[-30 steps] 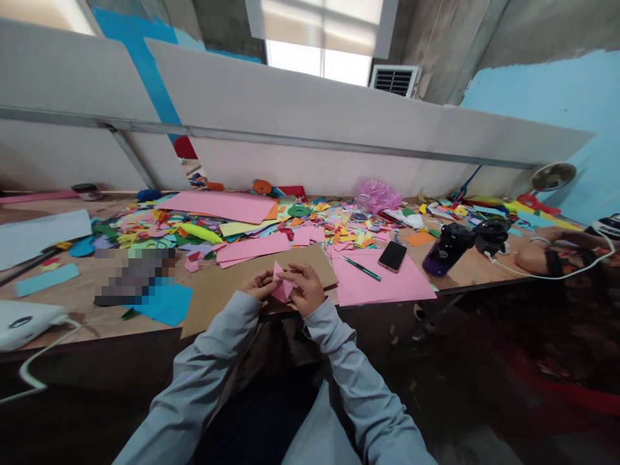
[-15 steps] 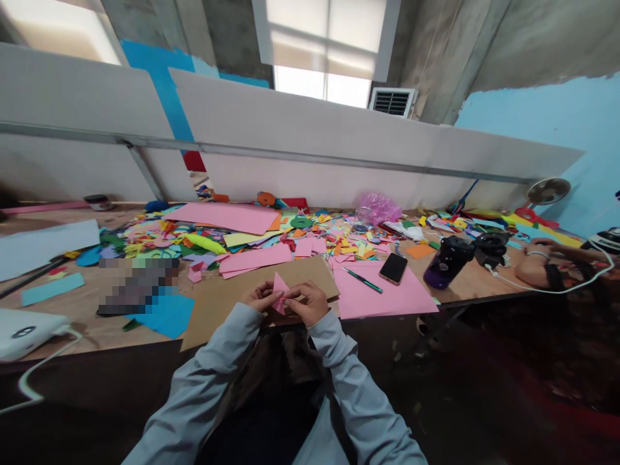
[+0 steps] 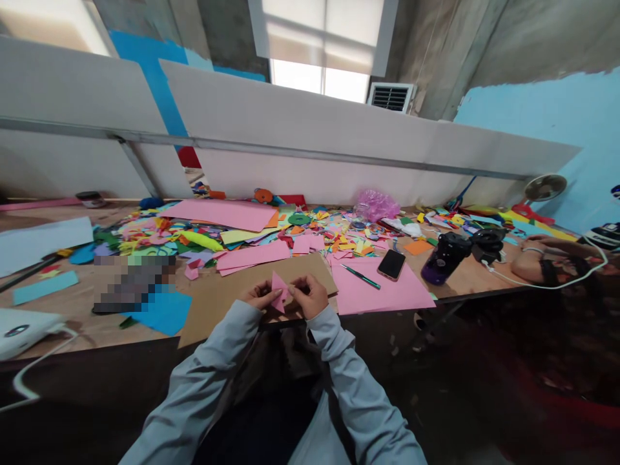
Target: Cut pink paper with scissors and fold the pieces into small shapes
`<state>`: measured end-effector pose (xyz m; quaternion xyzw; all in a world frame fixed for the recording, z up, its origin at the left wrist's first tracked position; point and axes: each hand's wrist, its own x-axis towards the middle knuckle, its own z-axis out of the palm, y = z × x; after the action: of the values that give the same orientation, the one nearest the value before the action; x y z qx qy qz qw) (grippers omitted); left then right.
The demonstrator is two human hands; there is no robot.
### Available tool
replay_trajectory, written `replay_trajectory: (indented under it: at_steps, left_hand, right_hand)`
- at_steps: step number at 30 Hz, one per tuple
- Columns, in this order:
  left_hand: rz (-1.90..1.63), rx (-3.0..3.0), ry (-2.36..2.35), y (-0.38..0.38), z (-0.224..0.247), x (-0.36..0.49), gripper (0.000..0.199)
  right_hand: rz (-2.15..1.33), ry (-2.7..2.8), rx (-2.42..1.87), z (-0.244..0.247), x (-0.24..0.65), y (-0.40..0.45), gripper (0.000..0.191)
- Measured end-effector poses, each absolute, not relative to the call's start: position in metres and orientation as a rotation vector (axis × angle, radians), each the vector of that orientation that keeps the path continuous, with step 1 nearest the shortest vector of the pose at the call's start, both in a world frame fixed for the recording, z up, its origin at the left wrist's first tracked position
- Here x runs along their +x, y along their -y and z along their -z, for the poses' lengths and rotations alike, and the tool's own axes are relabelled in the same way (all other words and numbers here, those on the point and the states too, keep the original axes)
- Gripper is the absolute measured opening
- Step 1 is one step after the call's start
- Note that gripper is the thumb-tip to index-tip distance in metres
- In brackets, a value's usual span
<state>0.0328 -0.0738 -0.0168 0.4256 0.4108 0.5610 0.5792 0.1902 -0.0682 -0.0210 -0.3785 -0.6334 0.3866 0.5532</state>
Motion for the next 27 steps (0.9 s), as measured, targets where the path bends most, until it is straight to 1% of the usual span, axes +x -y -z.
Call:
replay_trajectory:
  at_steps: [3, 5, 11, 18, 27]
  left_hand:
    - [-1.336, 0.979, -0.955, 0.0729, 0.0145, 0.0304, 0.044]
    - [-1.348, 0.980, -0.942, 0.0739, 0.0138, 0.0298, 0.044]
    - [-1.369, 0.996, -0.913, 0.0783, 0.0170, 0.0329, 0.040]
    - [-1.356, 1.024, -0.948, 0.0772, 0.0188, 0.0353, 0.041]
    - [-1.341, 1.020, -1.002, 0.0774, 0.0167, 0.0359, 0.038]
  right_hand:
    - [-1.070, 1.421, -0.848, 0.0235, 0.1919, 0.0666, 0.027]
    - [-1.116, 1.449, -0.859, 0.0242, 0.1923, 0.0669, 0.029]
    - [-0.961, 1.616, -0.935, 0.0202, 0.1921, 0.0696, 0.026]
    - [-0.778, 1.693, -1.008, 0.0214, 0.1930, 0.0678, 0.023]
    - [-0.870, 1.709, -0.945, 0.0193, 0.1906, 0.0715, 0.021]
